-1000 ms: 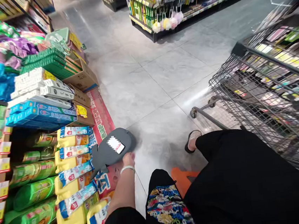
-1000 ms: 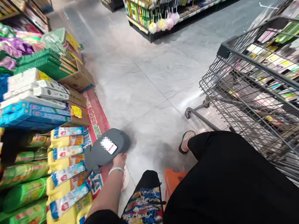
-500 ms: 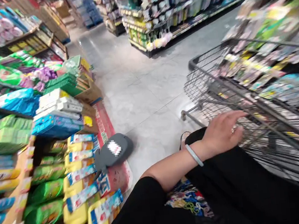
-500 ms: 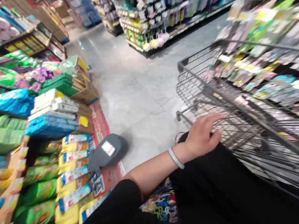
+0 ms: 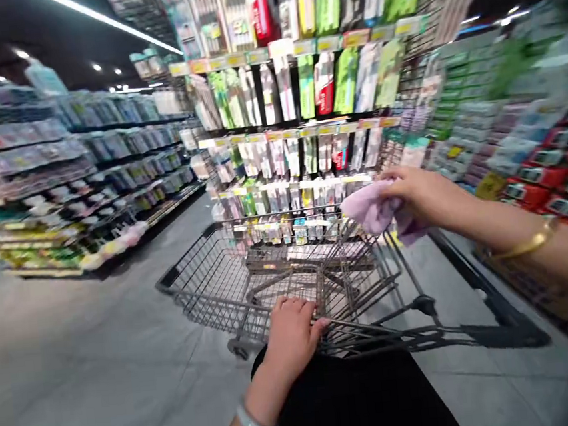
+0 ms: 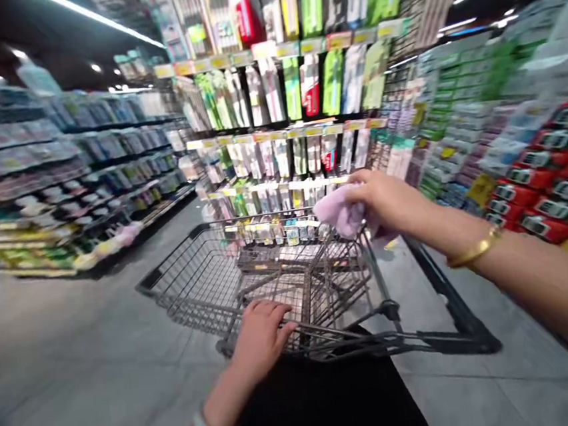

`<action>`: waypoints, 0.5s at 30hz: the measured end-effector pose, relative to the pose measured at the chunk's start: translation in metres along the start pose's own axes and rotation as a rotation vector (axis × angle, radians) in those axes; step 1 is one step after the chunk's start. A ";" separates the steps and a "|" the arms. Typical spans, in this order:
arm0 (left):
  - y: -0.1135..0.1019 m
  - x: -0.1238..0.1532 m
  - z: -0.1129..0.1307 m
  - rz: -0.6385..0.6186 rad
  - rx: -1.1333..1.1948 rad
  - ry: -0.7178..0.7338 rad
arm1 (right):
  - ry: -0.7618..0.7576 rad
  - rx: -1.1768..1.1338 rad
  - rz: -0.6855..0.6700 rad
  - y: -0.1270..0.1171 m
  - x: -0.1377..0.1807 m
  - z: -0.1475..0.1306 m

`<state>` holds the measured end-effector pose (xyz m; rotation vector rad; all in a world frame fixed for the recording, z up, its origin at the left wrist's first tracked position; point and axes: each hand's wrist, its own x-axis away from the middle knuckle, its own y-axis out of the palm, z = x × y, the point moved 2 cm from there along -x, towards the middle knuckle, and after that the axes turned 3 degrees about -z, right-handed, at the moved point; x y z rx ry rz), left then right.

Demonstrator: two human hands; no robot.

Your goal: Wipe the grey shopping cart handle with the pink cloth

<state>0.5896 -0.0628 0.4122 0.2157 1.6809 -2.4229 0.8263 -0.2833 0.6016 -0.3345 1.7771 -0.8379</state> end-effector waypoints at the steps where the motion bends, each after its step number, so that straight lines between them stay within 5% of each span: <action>1: -0.001 -0.004 0.006 -0.022 -0.002 0.012 | -0.069 0.021 -0.134 -0.011 0.015 -0.012; 7: 0.006 -0.041 0.057 -0.102 -0.023 0.094 | -0.295 0.133 -0.268 -0.033 0.140 -0.101; 10: 0.015 -0.057 0.077 -0.144 -0.081 0.091 | -0.272 0.255 -0.223 -0.029 0.176 -0.103; 15: 0.026 -0.069 0.084 -0.291 -0.188 -0.008 | 0.030 0.291 -0.032 -0.035 0.194 -0.079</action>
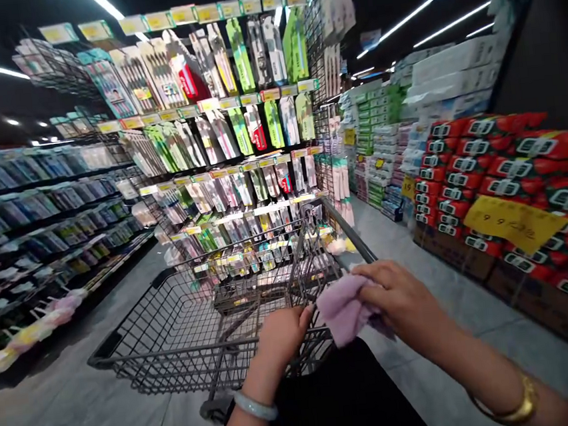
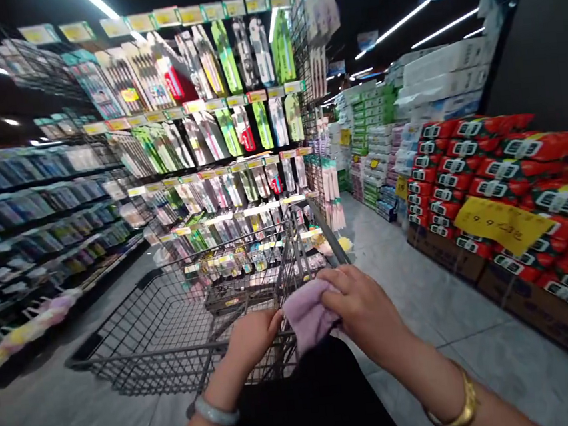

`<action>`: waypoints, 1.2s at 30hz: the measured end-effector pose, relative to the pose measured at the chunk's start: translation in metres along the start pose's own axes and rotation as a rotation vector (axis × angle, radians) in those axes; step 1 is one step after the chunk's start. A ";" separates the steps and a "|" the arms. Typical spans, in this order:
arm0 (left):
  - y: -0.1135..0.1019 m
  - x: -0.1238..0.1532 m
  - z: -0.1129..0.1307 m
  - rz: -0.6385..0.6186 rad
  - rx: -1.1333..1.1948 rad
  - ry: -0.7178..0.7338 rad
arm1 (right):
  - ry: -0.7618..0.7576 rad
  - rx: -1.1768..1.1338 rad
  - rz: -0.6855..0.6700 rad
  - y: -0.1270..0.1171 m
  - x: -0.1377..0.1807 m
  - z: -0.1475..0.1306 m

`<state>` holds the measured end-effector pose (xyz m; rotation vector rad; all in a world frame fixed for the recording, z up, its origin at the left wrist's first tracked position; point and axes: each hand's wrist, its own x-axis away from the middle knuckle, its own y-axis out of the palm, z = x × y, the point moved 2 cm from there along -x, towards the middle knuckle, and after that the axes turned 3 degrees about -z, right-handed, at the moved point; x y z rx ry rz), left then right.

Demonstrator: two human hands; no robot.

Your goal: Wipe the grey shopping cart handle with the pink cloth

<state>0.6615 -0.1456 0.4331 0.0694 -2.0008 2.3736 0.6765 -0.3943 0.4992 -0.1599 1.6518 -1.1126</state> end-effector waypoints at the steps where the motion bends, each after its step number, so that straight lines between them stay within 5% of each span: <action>1: 0.001 -0.001 0.000 -0.024 -0.007 -0.024 | 0.053 0.013 0.070 0.001 0.004 -0.002; 4: 0.001 -0.004 0.000 -0.072 0.005 -0.058 | 0.087 0.059 0.186 0.012 0.015 -0.023; 7: 0.001 -0.008 0.001 -0.091 0.034 -0.100 | 0.015 0.083 0.106 0.020 0.024 -0.036; 15: 0.002 -0.021 0.017 -0.110 0.012 -0.155 | 0.294 0.037 0.319 0.008 0.050 0.002; 20: 0.008 -0.040 0.030 -0.095 -0.013 -0.153 | 0.139 0.051 0.225 0.036 0.043 -0.012; 27: 0.009 -0.056 0.038 -0.066 0.001 -0.179 | 0.419 0.009 0.356 0.019 0.048 0.043; 32: 0.006 -0.069 0.051 -0.134 0.041 -0.209 | 0.250 -0.038 0.170 0.052 0.028 0.013; 36: 0.008 -0.081 0.062 -0.037 0.073 -0.163 | 0.251 -0.012 0.122 0.058 0.032 0.036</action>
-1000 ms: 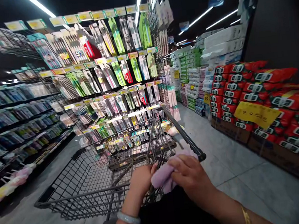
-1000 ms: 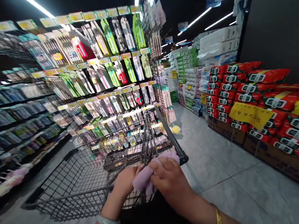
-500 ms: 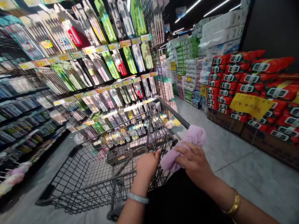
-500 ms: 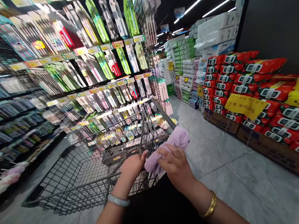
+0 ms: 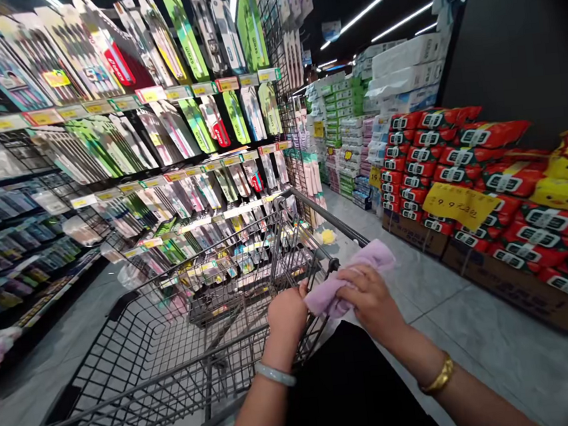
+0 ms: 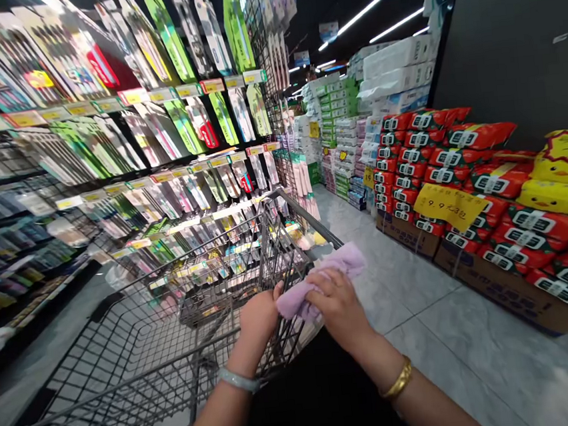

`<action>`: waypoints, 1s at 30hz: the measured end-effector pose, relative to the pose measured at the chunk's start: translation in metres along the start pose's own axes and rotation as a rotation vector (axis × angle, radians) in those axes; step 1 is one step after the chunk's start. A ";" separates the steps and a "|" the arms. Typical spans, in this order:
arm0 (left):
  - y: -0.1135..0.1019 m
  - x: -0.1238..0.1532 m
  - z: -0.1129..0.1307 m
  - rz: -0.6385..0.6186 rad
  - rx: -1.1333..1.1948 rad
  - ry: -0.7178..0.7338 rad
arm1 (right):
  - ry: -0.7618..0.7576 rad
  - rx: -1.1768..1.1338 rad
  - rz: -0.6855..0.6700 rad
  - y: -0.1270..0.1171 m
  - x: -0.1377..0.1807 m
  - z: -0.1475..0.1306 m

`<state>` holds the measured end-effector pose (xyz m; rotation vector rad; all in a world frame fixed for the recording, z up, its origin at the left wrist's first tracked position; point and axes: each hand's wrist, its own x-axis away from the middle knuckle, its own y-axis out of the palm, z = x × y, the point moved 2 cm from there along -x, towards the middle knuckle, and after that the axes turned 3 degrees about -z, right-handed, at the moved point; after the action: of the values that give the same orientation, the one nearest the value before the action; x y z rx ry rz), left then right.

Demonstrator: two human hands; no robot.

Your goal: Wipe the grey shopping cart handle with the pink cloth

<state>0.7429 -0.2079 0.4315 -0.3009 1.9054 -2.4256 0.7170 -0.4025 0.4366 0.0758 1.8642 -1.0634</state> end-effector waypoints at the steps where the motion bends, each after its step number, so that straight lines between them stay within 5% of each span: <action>1: 0.000 -0.002 0.003 0.037 0.013 0.030 | 0.039 0.000 0.021 -0.003 -0.001 0.010; 5: -0.006 -0.005 0.000 0.070 0.041 0.135 | 0.185 -0.010 0.087 0.003 -0.003 0.020; 11: -0.017 0.018 -0.065 0.037 -0.212 0.027 | 0.169 -0.114 -0.224 0.052 0.007 0.001; 15: -0.009 0.025 -0.099 0.103 -0.281 0.019 | 0.351 -0.163 -0.065 0.046 -0.002 0.025; 19: 0.001 0.018 -0.097 0.155 -0.306 0.045 | 0.306 -0.394 -0.007 0.056 -0.026 0.009; 23: 0.005 0.017 -0.091 0.175 -0.316 0.086 | 0.124 -0.398 -0.310 0.075 -0.038 -0.010; 25: 0.006 0.019 -0.090 0.202 -0.302 0.087 | 0.193 -0.270 -0.360 0.074 -0.042 -0.002; 28: 0.009 0.023 -0.088 0.240 -0.283 0.075 | 0.370 -0.149 -0.256 0.068 -0.050 0.007; 30: 0.009 0.026 -0.087 0.242 -0.266 0.073 | 0.338 -0.162 -0.282 0.071 -0.050 -0.002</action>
<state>0.7015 -0.1306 0.4059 0.0126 2.1542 -2.0612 0.7755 -0.3389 0.4292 -0.1121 2.3115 -1.1368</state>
